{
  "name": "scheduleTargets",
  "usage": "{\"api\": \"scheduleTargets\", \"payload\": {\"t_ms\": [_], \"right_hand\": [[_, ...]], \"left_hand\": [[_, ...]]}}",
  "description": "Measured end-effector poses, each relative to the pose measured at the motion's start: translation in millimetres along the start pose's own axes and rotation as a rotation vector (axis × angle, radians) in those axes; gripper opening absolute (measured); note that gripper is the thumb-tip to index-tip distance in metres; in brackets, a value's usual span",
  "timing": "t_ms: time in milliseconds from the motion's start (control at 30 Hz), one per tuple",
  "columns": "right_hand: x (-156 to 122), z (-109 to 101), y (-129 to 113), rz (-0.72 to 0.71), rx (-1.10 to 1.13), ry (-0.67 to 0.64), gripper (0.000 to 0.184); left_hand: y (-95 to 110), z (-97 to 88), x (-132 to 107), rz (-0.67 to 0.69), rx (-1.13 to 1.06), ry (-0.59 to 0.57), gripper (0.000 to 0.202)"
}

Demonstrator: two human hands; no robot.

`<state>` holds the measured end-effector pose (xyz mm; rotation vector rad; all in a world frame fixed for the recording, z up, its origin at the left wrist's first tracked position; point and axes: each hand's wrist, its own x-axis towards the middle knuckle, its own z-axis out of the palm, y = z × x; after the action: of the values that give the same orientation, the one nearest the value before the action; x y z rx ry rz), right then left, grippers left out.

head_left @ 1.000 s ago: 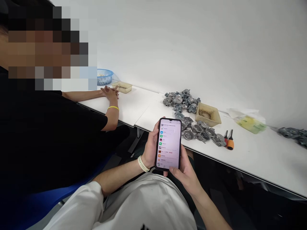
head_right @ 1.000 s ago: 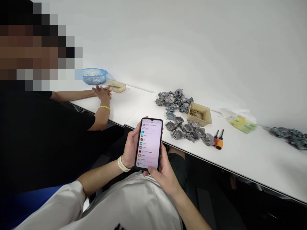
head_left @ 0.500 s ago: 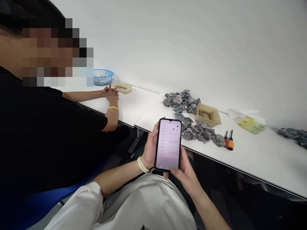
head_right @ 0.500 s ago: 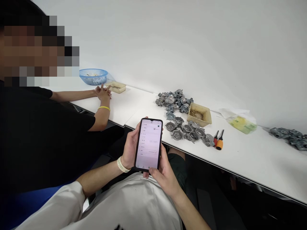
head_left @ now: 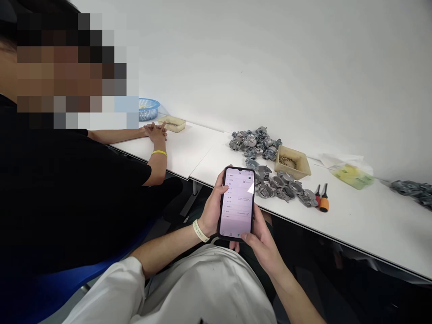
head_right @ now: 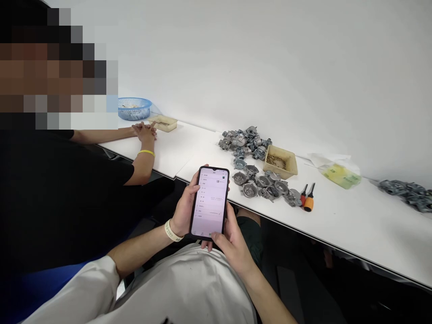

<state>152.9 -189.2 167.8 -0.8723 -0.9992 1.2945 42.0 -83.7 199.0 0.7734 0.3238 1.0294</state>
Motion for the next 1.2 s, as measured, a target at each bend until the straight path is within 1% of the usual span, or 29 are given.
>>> {"api": "scheduleTargets", "payload": {"t_ms": [167,267,367,633,733,967,1200], "right_hand": [[5.0,-5.1,2.8,0.046,-0.038,0.037,0.077],[5.3,-5.4,4.4,0.072,-0.049,0.035,0.077],[4.3,-5.4,5.1,0.078,-0.065,0.03,0.079],[3.7,-5.2,4.2,0.087,-0.043,0.036,0.071],[3.3,-4.3,3.6,0.091,-0.042,0.044,0.072],[2.7,-4.3,4.5,0.109,-0.049,0.054,0.072],[3.6,-2.6,4.6,0.099,-0.062,0.046,0.071]], "left_hand": [[7.5,-4.4,10.4,-0.078,-0.022,-0.058,0.035],[12.7,-3.8,12.5,-0.091,0.0,-0.061,0.037],[14.1,-1.7,10.8,-0.092,0.018,-0.055,0.043],[11.0,1.8,8.4,-0.068,0.044,-0.06,0.04],[11.7,2.1,8.5,-0.055,0.024,-0.062,0.038],[13.5,4.4,7.5,-0.065,-0.047,-0.066,0.042],[12.9,3.1,4.3,-0.039,0.057,-0.061,0.039]]}}
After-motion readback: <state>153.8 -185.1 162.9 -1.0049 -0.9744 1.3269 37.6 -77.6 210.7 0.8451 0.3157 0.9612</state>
